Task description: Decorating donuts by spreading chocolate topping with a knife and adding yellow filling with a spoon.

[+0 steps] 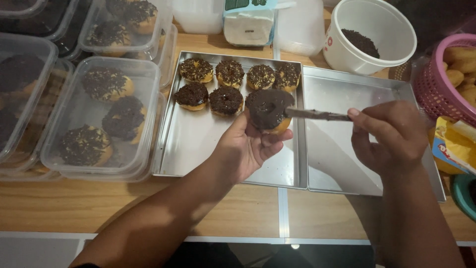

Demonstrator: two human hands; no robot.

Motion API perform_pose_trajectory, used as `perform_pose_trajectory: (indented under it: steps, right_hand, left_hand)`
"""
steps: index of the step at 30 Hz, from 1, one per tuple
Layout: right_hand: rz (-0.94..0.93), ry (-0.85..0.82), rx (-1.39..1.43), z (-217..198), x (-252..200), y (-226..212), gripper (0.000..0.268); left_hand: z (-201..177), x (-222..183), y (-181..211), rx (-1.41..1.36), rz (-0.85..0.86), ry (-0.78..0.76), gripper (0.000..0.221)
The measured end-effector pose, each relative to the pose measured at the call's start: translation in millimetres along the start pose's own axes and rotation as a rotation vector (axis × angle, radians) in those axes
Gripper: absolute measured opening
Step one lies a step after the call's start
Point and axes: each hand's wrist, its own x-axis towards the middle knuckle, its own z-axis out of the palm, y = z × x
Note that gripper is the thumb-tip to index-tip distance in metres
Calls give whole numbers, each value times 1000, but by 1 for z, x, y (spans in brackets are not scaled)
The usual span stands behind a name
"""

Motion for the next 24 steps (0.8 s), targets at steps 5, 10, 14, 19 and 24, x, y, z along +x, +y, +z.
perform_pose_trajectory:
  steps: [5, 10, 14, 19, 24]
  right_hand:
    - [92, -24, -53, 3, -1, -2, 13]
    - [72, -25, -35, 3, -6, 0, 19]
    - [26, -24, -8, 2, -3, 0, 13]
    - [58, -29, -15, 2, 0, -2, 16]
    - [22, -23, -31, -2, 2, -2, 15]
  left_hand:
    - [3, -1, 1, 16, -12, 14, 60]
    - [6, -4, 3, 5, -1, 46, 55]
    - [3, -2, 2, 71, 2, -20, 59]
    - [12, -4, 4, 144, -1, 5, 62]
    - [17, -7, 7, 150, 31, 10, 67]
